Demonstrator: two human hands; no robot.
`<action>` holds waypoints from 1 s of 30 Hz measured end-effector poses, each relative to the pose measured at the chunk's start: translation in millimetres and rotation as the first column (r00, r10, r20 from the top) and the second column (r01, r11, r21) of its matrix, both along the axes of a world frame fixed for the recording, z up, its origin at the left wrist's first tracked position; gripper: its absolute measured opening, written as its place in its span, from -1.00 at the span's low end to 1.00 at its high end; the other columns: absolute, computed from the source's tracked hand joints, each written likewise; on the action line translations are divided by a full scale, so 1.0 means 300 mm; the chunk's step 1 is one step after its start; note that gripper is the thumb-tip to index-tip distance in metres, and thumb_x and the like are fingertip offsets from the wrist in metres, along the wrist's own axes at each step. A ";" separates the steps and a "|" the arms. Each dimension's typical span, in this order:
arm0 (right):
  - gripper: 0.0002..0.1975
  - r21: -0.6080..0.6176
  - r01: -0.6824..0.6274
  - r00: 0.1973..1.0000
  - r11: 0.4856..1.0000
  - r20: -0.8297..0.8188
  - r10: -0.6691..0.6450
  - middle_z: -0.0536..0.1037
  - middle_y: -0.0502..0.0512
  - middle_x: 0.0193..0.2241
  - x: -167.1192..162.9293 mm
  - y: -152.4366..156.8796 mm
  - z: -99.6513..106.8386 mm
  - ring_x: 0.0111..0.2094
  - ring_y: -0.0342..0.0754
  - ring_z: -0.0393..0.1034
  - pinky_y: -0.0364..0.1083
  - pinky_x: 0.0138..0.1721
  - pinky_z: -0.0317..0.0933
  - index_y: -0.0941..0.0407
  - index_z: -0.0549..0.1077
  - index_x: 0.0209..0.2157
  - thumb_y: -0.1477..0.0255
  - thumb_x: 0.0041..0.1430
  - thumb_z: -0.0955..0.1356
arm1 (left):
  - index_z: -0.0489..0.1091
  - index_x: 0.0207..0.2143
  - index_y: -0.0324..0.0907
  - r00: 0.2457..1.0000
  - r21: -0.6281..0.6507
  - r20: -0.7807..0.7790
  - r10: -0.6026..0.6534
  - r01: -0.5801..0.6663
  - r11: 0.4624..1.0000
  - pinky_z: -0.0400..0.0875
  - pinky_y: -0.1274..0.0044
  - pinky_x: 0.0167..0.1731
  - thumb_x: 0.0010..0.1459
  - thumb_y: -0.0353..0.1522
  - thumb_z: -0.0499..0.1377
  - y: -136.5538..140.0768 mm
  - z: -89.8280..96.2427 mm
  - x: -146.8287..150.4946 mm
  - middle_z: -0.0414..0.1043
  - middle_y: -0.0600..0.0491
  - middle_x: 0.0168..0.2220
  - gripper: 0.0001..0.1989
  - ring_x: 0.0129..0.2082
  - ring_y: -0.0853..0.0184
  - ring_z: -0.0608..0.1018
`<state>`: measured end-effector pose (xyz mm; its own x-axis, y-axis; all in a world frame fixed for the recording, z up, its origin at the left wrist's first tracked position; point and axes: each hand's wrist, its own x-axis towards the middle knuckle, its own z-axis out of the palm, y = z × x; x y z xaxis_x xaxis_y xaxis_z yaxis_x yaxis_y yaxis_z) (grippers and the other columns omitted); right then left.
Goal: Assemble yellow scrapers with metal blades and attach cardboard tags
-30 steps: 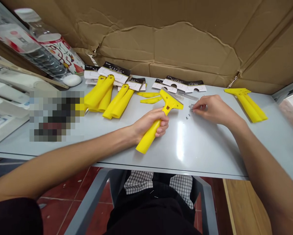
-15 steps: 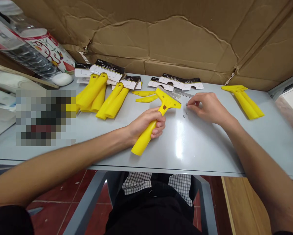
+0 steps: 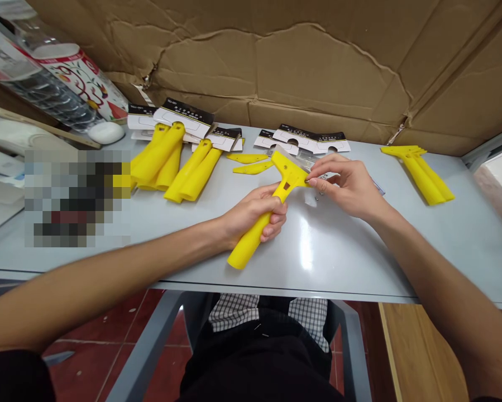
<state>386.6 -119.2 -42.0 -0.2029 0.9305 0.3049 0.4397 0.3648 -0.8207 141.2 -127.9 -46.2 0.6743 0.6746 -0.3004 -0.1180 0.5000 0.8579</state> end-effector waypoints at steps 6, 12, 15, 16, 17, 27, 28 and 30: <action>-0.88 -0.069 -0.008 1.000 0.998 0.018 0.009 0.66 0.14 -0.04 -0.015 -0.018 0.023 0.01 0.14 0.50 0.04 -0.19 0.42 -0.03 0.73 -0.25 0.25 0.24 0.53 | 0.25 -0.30 -0.08 1.000 0.037 -0.015 0.011 -0.011 0.999 0.18 0.63 -0.78 0.06 -0.43 0.30 -0.009 -0.005 0.002 0.30 0.27 -0.62 -0.74 -0.77 0.50 0.26; -0.91 0.000 0.027 0.995 1.000 0.095 -0.027 0.65 0.16 -0.07 -0.017 -0.020 0.021 -0.02 0.12 0.52 0.04 -0.17 0.42 -0.01 0.71 -0.25 0.30 0.27 0.51 | 0.24 -0.31 -0.08 1.000 0.015 -0.017 0.019 -0.019 1.000 0.15 0.63 -0.78 0.05 -0.45 0.28 -0.006 -0.003 0.005 0.29 0.27 -0.63 -0.74 -0.78 0.50 0.25; -0.91 0.048 0.032 0.991 0.998 0.130 -0.038 0.65 0.17 -0.09 -0.018 -0.022 0.022 -0.04 0.12 0.52 0.04 -0.17 0.41 0.02 0.70 -0.26 0.33 0.28 0.50 | 0.23 -0.32 -0.07 1.000 0.017 -0.018 0.022 -0.022 1.000 0.16 0.63 -0.78 0.05 -0.45 0.28 -0.006 -0.002 0.006 0.28 0.27 -0.63 -0.74 -0.78 0.50 0.25; -0.91 0.059 0.028 0.989 0.998 0.141 -0.036 0.65 0.18 -0.09 -0.019 -0.024 0.024 -0.05 0.12 0.52 0.05 -0.17 0.40 0.03 0.69 -0.26 0.34 0.28 0.49 | 0.23 -0.32 -0.08 1.000 0.021 -0.018 0.026 -0.026 0.999 0.16 0.63 -0.78 0.05 -0.45 0.28 -0.007 -0.002 0.006 0.29 0.27 -0.63 -0.74 -0.78 0.50 0.26; -0.91 0.066 0.025 0.988 0.997 0.152 -0.035 0.64 0.18 -0.10 -0.021 -0.026 0.026 -0.06 0.12 0.52 0.05 -0.17 0.40 0.04 0.69 -0.27 0.35 0.29 0.48 | 0.22 -0.33 -0.08 0.999 0.025 -0.019 0.028 -0.027 0.999 0.16 0.63 -0.78 0.05 -0.45 0.28 -0.008 -0.002 0.006 0.29 0.27 -0.63 -0.74 -0.77 0.50 0.26; -0.93 0.056 0.165 0.960 0.985 0.218 -0.173 0.65 0.14 -0.13 -0.059 -0.054 0.021 -0.06 0.15 0.54 0.14 -0.05 0.43 0.02 0.64 -0.32 0.42 0.28 0.47 | 0.22 -0.38 -0.08 0.998 0.075 -0.042 0.038 -0.034 0.997 0.17 0.61 -0.78 0.04 -0.45 0.27 -0.016 -0.001 0.012 0.27 0.25 -0.64 -0.77 -0.77 0.50 0.26; -0.93 0.054 0.172 0.961 0.984 0.209 -0.180 0.65 0.14 -0.14 -0.063 -0.055 0.017 -0.07 0.14 0.54 0.14 -0.05 0.43 0.02 0.64 -0.32 0.41 0.28 0.47 | 0.22 -0.38 -0.08 0.998 0.074 -0.044 0.039 -0.036 0.997 0.16 0.61 -0.78 0.05 -0.45 0.27 -0.015 -0.001 0.012 0.27 0.25 -0.64 -0.77 -0.77 0.50 0.26; -0.93 0.047 0.192 0.961 0.980 0.195 -0.198 0.65 0.14 -0.16 -0.069 -0.056 0.014 -0.09 0.12 0.54 0.13 -0.05 0.44 0.03 0.65 -0.31 0.40 0.28 0.47 | 0.22 -0.39 -0.08 0.998 0.072 -0.049 0.041 -0.038 0.997 0.16 0.61 -0.77 0.06 -0.45 0.27 -0.014 -0.002 0.011 0.27 0.25 -0.64 -0.77 -0.77 0.50 0.26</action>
<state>365.8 -135.9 -37.9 -0.0773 0.9500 0.3026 0.6570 0.2769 -0.7012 144.6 -132.2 -47.0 0.6317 0.7213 -0.2840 -0.0923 0.4337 0.8963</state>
